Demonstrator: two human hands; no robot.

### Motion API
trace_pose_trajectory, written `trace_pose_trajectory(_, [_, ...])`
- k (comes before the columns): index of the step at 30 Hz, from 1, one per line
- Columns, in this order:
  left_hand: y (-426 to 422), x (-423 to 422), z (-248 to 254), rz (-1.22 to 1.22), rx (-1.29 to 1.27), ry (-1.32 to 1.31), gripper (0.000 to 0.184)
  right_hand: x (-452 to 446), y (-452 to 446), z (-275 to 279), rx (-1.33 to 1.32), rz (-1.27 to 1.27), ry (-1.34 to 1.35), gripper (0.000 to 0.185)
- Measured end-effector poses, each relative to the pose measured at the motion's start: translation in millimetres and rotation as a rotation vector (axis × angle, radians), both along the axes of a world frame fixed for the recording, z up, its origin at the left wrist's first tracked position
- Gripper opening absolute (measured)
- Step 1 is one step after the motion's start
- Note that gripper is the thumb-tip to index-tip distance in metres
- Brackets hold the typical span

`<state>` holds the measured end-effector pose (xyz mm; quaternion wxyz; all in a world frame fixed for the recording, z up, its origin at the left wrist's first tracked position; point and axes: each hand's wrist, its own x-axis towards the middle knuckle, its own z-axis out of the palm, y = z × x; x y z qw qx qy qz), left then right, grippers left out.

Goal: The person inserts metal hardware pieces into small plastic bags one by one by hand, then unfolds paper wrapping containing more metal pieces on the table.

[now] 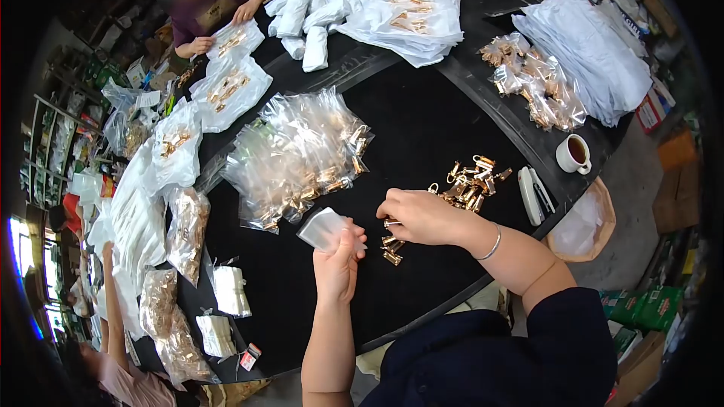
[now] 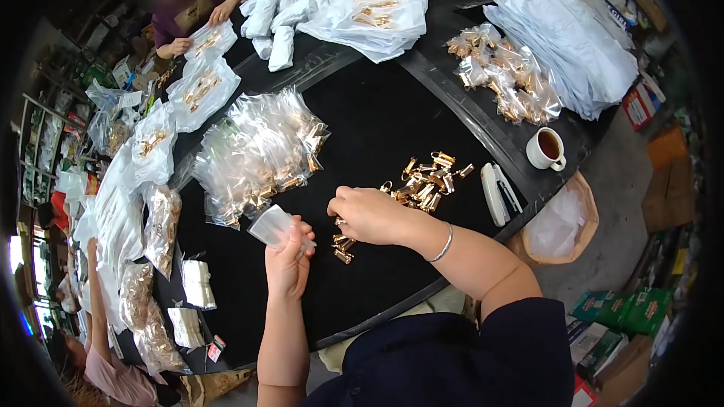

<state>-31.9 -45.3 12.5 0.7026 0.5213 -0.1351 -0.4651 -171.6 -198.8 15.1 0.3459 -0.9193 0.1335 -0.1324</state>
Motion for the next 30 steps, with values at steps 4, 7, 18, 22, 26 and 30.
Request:
trace_pose_trajectory(4, [3,2,-5,-0.069,-0.102,0.059,0.023,1,2,8,0.097,0.029,0.054,0.017])
trace_pose_trajectory(7, [0,-1,-2,-0.056,-0.139,0.145,0.02,2,2,4,0.043,0.042,-0.021,0.017])
trace_pose_trajectory(18, [3,-3,-3,-0.001,-0.052,0.212,0.02,6,4,7,0.201,-0.014,-0.166,0.014])
trace_pose_trajectory(22, [1,-5,1,0.038,-0.069,0.174,0.015,10,5,4,0.174,0.019,-0.178,0.014])
trace_pose_trajectory(26, [4,0,-5,-0.037,-0.084,0.155,0.017,11,5,3,0.132,0.024,-0.186,0.013])
trace_pose_trajectory(30, [4,2,-4,-0.058,-0.057,0.201,0.018,13,4,4,0.139,0.003,-0.19,0.013])
